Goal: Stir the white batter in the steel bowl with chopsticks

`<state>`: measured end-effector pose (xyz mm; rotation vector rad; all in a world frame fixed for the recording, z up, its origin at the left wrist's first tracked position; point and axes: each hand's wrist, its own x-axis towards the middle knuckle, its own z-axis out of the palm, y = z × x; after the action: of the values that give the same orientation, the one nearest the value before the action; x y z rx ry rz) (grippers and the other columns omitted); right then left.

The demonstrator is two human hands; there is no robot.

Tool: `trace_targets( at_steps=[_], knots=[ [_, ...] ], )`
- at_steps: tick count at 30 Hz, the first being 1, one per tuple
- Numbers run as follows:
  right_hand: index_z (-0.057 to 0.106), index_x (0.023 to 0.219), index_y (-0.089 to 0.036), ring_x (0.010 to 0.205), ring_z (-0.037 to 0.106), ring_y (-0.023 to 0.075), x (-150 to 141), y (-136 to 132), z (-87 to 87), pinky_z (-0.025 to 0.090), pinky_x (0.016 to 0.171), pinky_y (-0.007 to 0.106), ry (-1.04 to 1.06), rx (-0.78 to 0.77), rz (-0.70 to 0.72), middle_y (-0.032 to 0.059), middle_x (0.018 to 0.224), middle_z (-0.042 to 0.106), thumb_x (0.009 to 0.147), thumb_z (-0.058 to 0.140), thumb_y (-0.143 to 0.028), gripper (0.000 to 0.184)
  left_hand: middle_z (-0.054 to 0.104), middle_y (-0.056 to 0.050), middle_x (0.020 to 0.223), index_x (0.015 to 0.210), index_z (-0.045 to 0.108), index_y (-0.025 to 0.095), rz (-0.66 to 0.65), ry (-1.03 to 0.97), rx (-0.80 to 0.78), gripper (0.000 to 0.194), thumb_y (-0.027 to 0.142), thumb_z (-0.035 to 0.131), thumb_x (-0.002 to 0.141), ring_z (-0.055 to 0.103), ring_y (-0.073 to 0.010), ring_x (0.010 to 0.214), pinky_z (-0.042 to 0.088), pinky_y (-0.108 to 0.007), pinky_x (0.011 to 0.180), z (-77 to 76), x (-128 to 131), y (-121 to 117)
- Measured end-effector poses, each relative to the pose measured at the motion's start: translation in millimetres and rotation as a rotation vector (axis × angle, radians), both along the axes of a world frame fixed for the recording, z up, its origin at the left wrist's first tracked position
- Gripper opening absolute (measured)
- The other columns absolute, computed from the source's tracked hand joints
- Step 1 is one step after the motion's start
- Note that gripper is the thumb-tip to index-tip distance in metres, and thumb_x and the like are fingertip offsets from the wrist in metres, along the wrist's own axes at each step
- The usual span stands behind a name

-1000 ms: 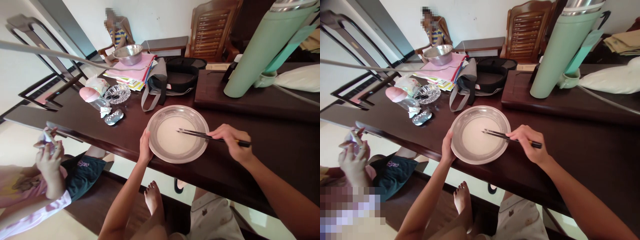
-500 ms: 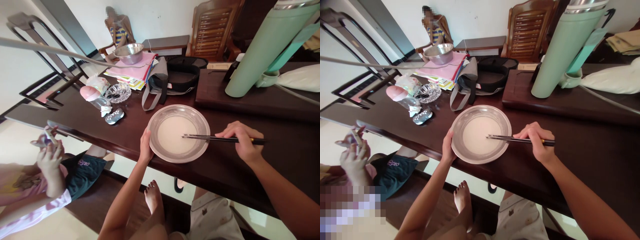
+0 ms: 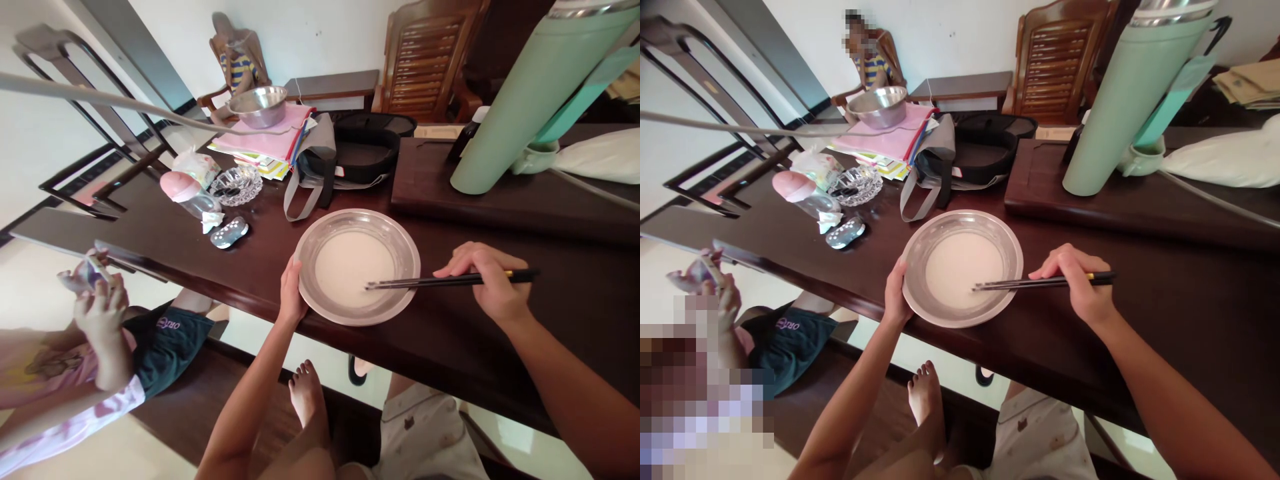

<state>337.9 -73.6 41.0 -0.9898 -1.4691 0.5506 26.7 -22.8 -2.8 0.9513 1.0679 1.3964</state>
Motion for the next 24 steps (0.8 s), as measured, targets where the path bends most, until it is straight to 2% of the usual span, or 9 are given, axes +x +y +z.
trace_targets(
  at_steps=[4,7,10,12,14,18,21,24],
  knots=[
    [0.071,0.079,-0.027,0.077,0.072,0.0183,-11.7,-2.7,2.0,0.051,0.073,0.036,-0.248,-0.087,0.148,-0.0012,0.086,0.08,0.096,0.055,-0.025,0.024,0.071,-0.009,0.128,0.126,0.069,0.019,0.013,0.032,0.001,0.05,0.048,0.065,0.086,0.064,-0.0302,0.118,0.051,-0.038,0.1,0.2,-0.7,0.0],
    [0.074,0.089,-0.028,0.082,0.071,0.0196,-11.4,-3.6,5.3,0.05,0.075,0.037,-0.354,-0.071,0.073,0.0,0.092,0.08,0.096,0.056,-0.026,0.02,0.071,-0.009,0.127,0.125,0.069,0.019,0.016,0.021,0.005,0.049,0.048,0.066,0.085,0.063,-0.0301,0.12,0.051,-0.037,0.101,0.3,-0.2,0.3],
    [0.076,0.082,-0.03,0.075,0.067,0.0217,-1.1,-3.1,6.0,0.048,0.07,0.039,-0.23,-0.072,-0.1,0.0,0.08,0.076,0.098,0.052,-0.031,0.029,0.071,-0.009,0.127,0.123,0.07,0.019,0.014,0.014,0.001,0.049,0.049,0.066,0.085,0.063,-0.0306,0.12,0.051,-0.038,0.1,-0.5,0.3,0.6],
    [0.075,0.074,-0.032,0.068,0.064,0.0219,3.3,-2.7,4.6,0.047,0.066,0.04,-0.095,-0.065,-0.12,-0.0004,0.072,0.073,0.1,0.048,-0.033,0.037,0.071,-0.009,0.128,0.124,0.069,0.019,0.009,0.016,-0.004,0.05,0.05,0.066,0.084,0.063,-0.0311,0.119,0.051,-0.039,0.1,-1.2,0.3,0.9],
    [0.075,0.073,-0.032,0.065,0.064,0.0206,1.3,-2.7,2.9,0.047,0.065,0.039,-0.062,-0.082,-0.038,-0.0015,0.07,0.073,0.1,0.048,-0.032,0.038,0.071,-0.009,0.128,0.125,0.069,0.019,0.013,0.022,-0.01,0.052,0.051,0.066,0.084,0.063,-0.0313,0.119,0.051,-0.04,0.1,-1.4,0.1,1.1],
    [0.074,0.086,-0.03,0.081,0.071,0.019,-12.2,-3.1,2.8,0.051,0.074,0.036,-0.276,-0.144,0.138,-0.0014,0.089,0.079,0.097,0.054,-0.029,0.023,0.071,-0.009,0.127,0.123,0.07,0.019,0.028,0.044,-0.004,0.05,0.05,0.066,0.084,0.063,-0.0308,0.12,0.05,-0.039,0.102,-0.2,0.2,0.7],
    [0.075,0.09,-0.029,0.082,0.07,0.0202,-12.0,-3.2,5.3,0.049,0.076,0.038,-0.333,-0.114,0.051,0.0003,0.092,0.079,0.097,0.055,-0.03,0.021,0.071,-0.008,0.127,0.123,0.07,0.02,0.018,0.025,0.001,0.048,0.049,0.066,0.085,0.062,-0.0304,0.121,0.051,-0.038,0.101,0.8,0.7,0.1],
    [0.076,0.08,-0.03,0.071,0.066,0.0213,-3.0,-3.2,5.9,0.047,0.069,0.039,-0.164,-0.122,-0.117,0.0007,0.079,0.076,0.098,0.051,-0.033,0.031,0.072,-0.008,0.125,0.124,0.07,0.02,0.003,-0.001,-0.008,0.049,0.048,0.066,0.085,0.064,-0.0307,0.118,0.052,-0.039,0.099,1.4,1.1,-0.4]
  ],
)
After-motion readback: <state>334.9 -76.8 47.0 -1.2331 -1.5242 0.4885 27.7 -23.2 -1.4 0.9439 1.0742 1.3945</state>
